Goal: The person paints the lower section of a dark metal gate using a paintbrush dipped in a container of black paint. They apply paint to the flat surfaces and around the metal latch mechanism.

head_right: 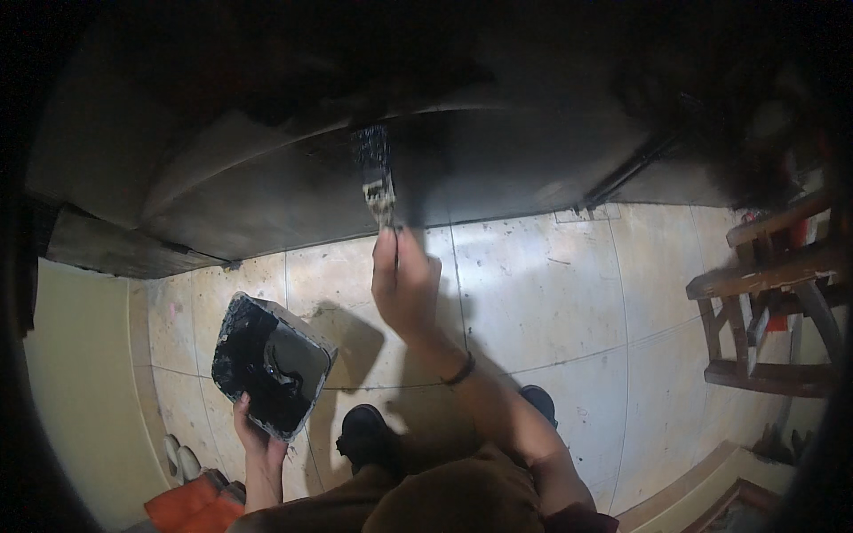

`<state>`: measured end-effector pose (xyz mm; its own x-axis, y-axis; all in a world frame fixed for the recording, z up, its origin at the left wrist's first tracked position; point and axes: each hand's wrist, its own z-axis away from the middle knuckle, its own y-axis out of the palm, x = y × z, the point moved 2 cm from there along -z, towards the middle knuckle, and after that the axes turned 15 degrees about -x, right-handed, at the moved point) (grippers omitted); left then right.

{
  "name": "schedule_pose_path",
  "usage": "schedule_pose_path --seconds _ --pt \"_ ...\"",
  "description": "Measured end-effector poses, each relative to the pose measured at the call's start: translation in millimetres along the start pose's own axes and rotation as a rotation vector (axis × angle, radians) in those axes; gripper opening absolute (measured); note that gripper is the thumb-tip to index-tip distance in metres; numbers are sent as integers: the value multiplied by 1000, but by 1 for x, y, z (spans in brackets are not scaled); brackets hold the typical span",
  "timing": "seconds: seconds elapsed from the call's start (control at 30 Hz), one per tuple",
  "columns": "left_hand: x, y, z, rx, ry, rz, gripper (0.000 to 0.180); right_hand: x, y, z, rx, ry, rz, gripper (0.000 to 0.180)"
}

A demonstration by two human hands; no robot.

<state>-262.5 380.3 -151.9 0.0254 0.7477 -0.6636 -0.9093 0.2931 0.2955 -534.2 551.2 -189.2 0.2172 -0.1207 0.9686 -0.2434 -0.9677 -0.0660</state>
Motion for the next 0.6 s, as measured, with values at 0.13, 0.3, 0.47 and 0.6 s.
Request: schedule_pose_path --seconds 0.13,0.3,0.47,0.6 --pt "-4 6 4 33 18 3 60 -27 -18 10 6 12 91 40" --pt "-4 9 7 51 7 -3 56 16 -47 7 63 35 58 29" --pt "-11 8 8 82 -41 4 53 -15 -25 14 -2 6 109 39" --pt "-8 15 14 89 21 -1 54 -64 -44 48 -34 202 295 42"
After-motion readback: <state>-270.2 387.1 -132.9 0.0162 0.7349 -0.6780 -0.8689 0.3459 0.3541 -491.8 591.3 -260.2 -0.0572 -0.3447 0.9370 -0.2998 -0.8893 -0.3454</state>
